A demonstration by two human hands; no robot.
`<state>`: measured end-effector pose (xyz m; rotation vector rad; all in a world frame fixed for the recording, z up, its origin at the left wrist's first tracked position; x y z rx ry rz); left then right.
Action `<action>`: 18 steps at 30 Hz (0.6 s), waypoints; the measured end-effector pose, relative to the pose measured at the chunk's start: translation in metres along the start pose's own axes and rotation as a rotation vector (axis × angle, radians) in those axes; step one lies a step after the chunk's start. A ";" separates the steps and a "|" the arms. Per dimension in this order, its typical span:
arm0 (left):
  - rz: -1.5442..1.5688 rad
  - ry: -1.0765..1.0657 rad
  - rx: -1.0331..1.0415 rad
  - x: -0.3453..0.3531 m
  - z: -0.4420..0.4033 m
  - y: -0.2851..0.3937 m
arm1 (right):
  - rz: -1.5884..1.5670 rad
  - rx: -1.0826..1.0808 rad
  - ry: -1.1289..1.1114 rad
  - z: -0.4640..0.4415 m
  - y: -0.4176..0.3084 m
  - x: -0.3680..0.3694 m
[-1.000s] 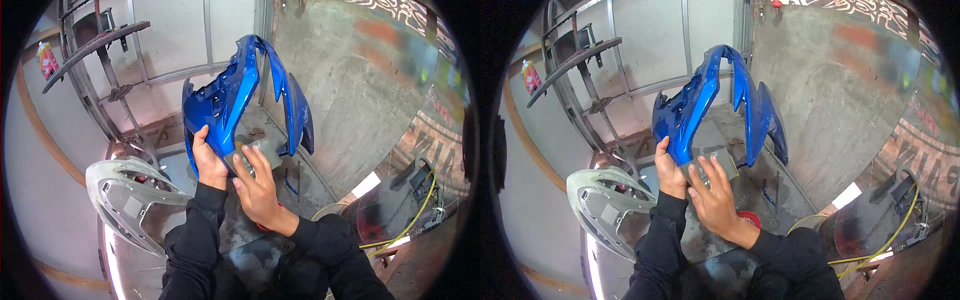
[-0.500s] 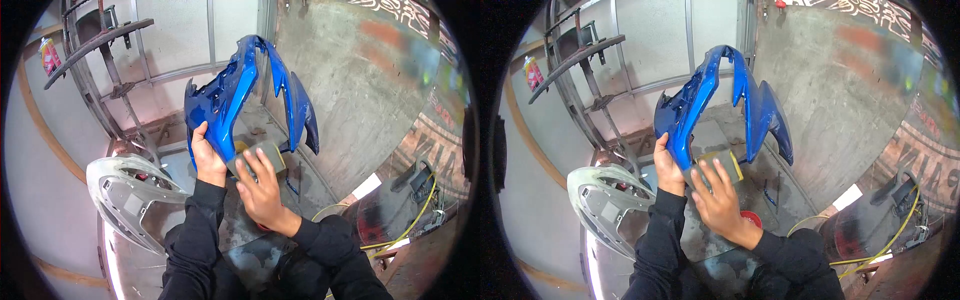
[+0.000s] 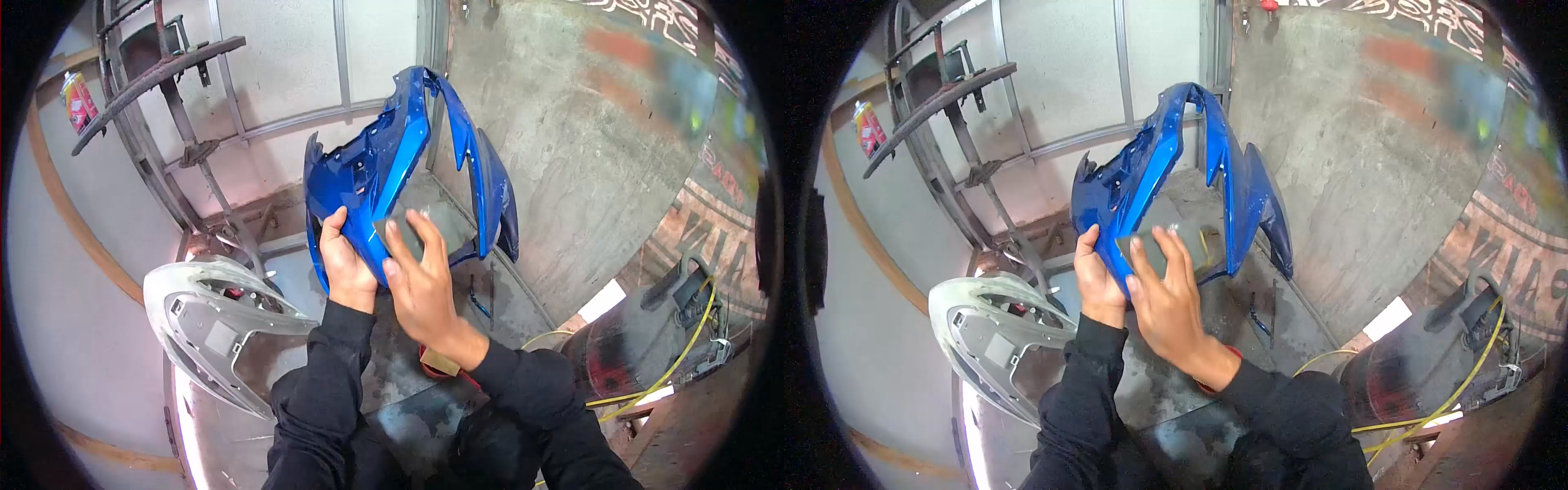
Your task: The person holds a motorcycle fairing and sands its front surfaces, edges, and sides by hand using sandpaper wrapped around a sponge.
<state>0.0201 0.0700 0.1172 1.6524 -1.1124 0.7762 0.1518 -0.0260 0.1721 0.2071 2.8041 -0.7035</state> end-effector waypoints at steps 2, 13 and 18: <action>-0.014 -0.020 -0.010 0.007 0.001 0.000 | -0.001 -0.021 -0.007 0.000 -0.001 -0.001; -0.034 0.032 -0.023 -0.003 0.004 -0.010 | 0.125 0.001 0.017 -0.023 0.011 -0.008; -0.067 0.090 -0.013 -0.007 0.003 -0.006 | 0.074 0.026 -0.018 -0.006 0.006 -0.002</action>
Point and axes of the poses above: each hand's wrist, its own z-axis away from the middle knuckle, its own x-axis out of the palm, y = z × x, the point moved 8 cm from there along -z, towards the middle knuckle, and after that the axes turned 14 degrees about -z, right-handed, at the moved point
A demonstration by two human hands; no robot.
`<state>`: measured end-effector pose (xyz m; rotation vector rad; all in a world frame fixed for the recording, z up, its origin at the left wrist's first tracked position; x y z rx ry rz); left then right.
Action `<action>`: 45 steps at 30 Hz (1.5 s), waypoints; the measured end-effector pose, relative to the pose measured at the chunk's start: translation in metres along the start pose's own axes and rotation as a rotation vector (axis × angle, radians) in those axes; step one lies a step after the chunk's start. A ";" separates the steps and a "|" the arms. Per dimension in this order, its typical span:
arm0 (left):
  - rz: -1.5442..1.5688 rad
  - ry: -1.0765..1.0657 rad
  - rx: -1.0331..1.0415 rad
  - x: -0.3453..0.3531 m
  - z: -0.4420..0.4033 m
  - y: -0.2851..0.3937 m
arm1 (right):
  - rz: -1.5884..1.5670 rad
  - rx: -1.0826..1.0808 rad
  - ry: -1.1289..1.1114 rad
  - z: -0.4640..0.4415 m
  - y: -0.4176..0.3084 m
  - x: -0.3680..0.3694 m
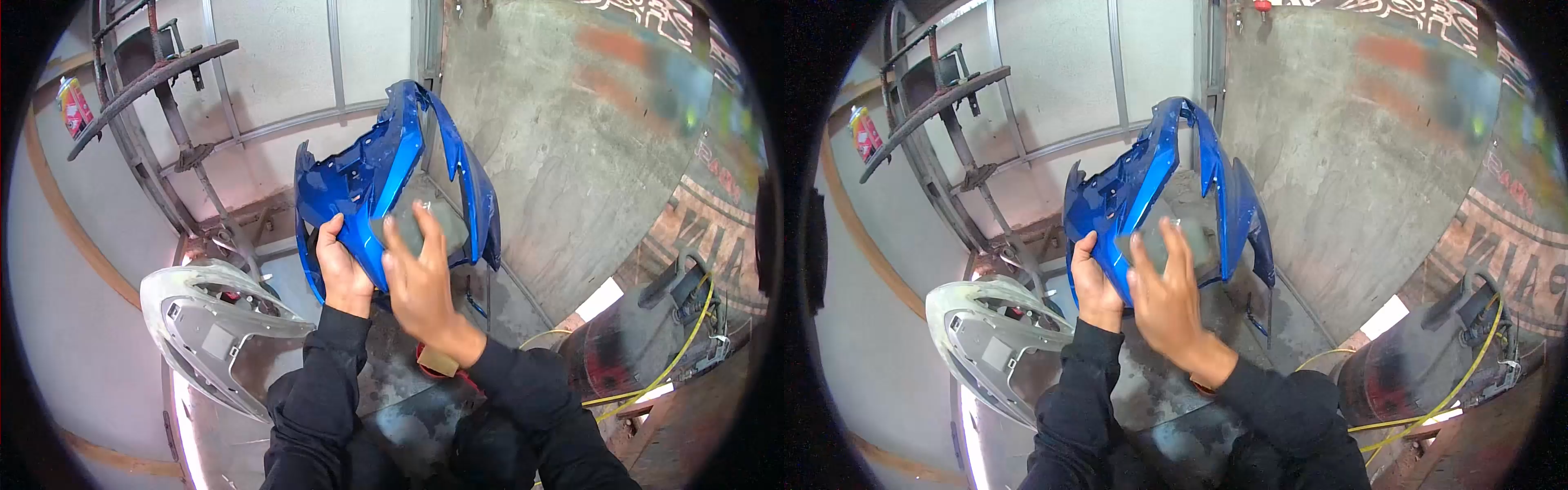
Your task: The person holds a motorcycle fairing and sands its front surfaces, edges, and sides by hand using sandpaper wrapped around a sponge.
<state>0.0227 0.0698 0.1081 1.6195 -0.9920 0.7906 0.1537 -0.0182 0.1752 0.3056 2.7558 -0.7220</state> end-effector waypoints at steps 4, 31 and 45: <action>0.005 -0.027 0.025 0.003 0.001 0.000 | -0.009 0.008 0.031 -0.003 0.000 0.000; 0.025 -0.051 0.018 0.002 0.001 0.011 | -0.083 -0.017 -0.044 0.021 -0.003 0.006; 0.056 0.031 0.023 -0.023 -0.006 0.021 | -0.052 -0.064 -0.133 0.044 -0.015 0.005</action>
Point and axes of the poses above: each hand's wrist, its own z-axis away from the middle knuckle, its own x-axis out of the palm, y = z × x, the point moved 8 cm from there along -z, towards the middle knuckle, and after that the axes turned 14 degrees about -z, right-handed, at the moved point
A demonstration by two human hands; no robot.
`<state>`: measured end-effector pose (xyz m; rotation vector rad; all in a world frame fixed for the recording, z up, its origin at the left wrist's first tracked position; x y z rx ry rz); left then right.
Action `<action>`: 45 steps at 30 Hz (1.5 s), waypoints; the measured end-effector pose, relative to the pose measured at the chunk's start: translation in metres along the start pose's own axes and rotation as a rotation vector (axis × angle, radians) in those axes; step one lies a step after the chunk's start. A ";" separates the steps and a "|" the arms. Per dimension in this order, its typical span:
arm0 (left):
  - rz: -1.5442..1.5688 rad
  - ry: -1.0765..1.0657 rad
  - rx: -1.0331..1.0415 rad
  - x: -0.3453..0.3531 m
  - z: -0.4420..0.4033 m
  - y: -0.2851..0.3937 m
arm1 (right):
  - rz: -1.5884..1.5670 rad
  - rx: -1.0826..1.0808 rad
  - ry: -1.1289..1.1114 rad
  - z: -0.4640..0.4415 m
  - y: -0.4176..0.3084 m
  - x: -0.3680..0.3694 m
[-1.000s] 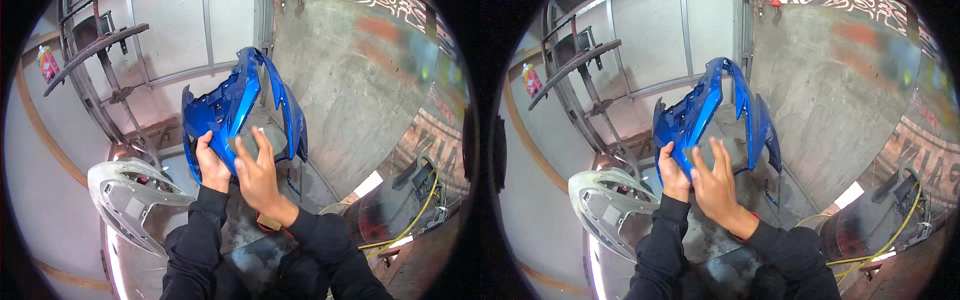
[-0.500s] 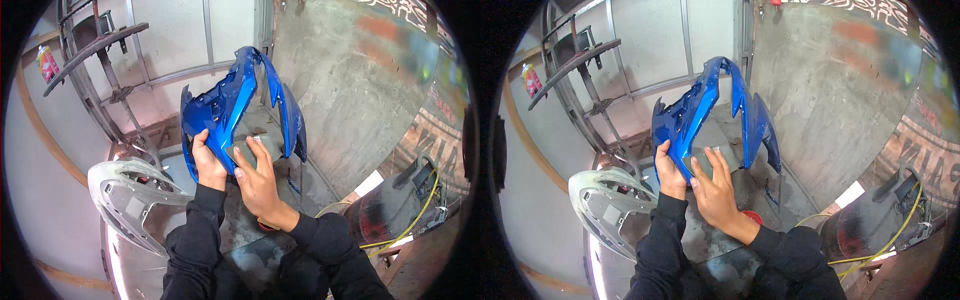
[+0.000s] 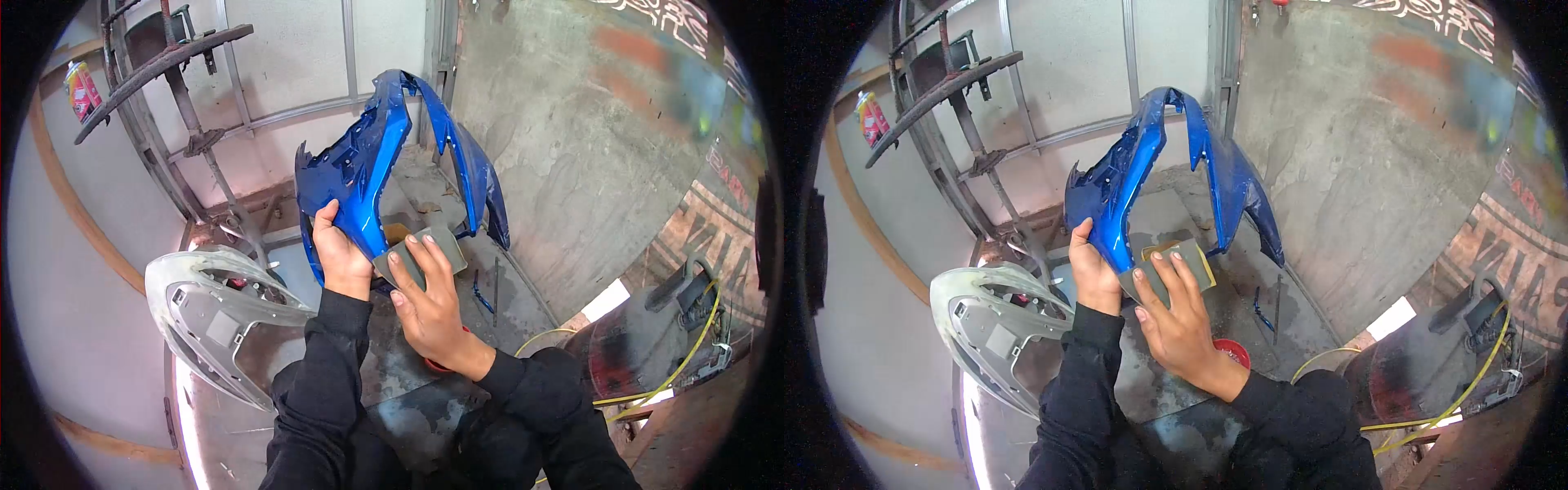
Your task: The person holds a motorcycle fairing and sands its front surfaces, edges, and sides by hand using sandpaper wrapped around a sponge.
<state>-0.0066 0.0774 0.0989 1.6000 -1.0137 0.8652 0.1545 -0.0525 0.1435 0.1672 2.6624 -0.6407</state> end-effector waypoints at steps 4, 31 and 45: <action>-0.022 -0.020 0.012 0.005 0.004 -0.006 | 0.003 0.025 0.038 -0.021 0.007 0.000; 0.051 -0.137 -0.051 0.025 0.012 -0.029 | -0.038 0.179 0.145 -0.054 0.043 -0.007; -0.178 0.057 -0.049 0.020 0.032 -0.055 | -0.315 0.546 0.503 -0.071 0.102 -0.034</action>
Point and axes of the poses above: each hand's wrist, its own z-axis away from the middle knuckle, its own x-axis out of the palm, y = z × x, the point moved 8 cm from there along -z, towards the middle knuckle, and after that the axes turned 14 degrees about -z, right-handed, at the moved point
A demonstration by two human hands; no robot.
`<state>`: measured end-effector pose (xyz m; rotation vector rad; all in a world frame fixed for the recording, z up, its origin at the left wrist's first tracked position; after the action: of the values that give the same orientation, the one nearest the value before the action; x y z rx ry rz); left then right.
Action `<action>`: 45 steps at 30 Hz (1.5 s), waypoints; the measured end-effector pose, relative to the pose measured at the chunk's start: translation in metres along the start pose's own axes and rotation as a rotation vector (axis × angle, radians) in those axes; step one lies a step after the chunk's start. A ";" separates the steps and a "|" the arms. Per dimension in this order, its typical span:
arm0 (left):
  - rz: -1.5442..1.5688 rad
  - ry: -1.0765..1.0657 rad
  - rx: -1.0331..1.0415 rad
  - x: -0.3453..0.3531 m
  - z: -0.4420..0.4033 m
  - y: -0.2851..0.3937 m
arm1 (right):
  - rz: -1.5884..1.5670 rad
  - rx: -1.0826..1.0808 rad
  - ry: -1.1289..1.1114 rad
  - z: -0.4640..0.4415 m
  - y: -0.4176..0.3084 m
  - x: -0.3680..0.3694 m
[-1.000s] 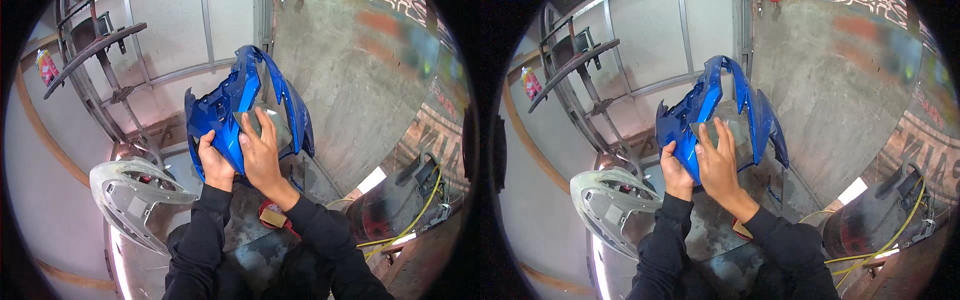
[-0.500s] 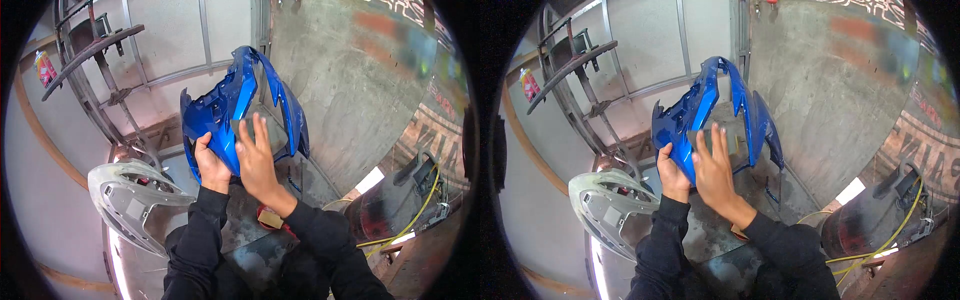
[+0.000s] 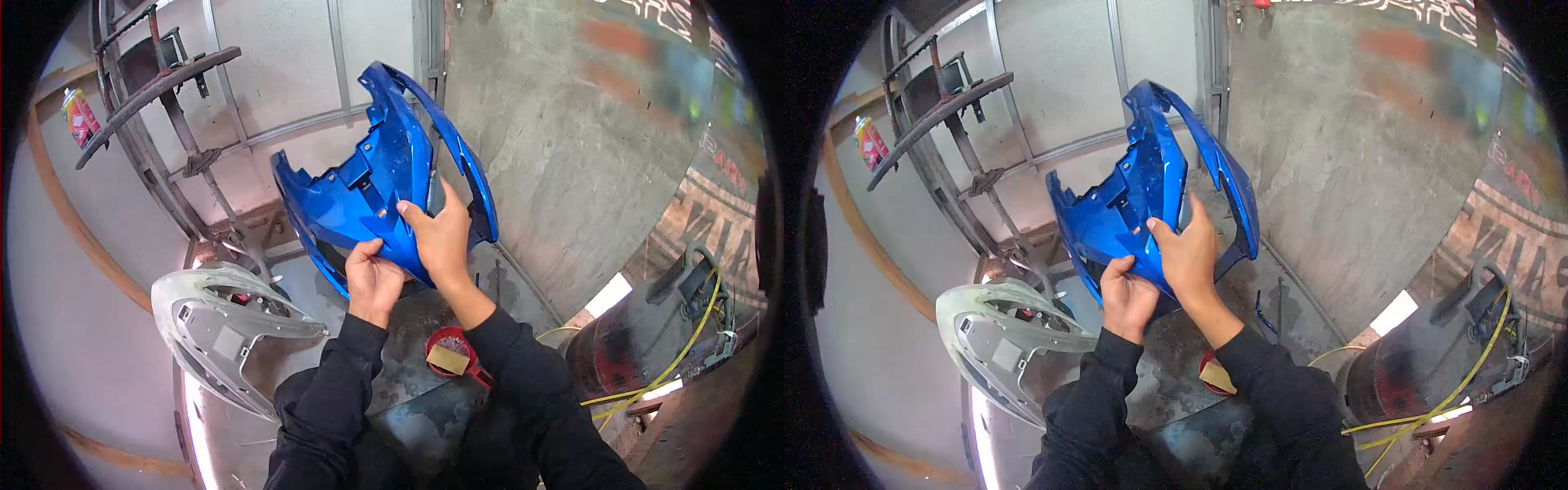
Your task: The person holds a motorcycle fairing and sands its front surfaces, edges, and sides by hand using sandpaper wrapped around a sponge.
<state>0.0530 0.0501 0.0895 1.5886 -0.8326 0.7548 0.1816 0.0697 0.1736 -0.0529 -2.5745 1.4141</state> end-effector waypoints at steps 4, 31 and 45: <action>0.103 -0.093 -0.127 -0.016 0.011 -0.022 | -0.247 0.028 0.008 -0.007 0.019 -0.005; -0.713 0.148 -0.105 -0.041 0.019 0.047 | 0.234 -0.429 -0.775 0.017 -0.067 -0.023; -1.976 -0.326 0.458 -0.017 0.063 -0.005 | 0.272 -0.420 -0.736 0.009 -0.031 -0.056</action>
<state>0.0503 -0.0096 0.0620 2.0220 0.9130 -0.8224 0.2362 0.0378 0.1862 0.0740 -3.5626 1.0665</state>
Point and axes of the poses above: each hand's wrist, its own z-axis away from the middle knuckle, its own x-axis out of the palm, y = z × x, the point moved 8 cm from there along -z, towards the middle knuckle, and after that the axes turned 14 degrees about -z, right-handed, at the moved point
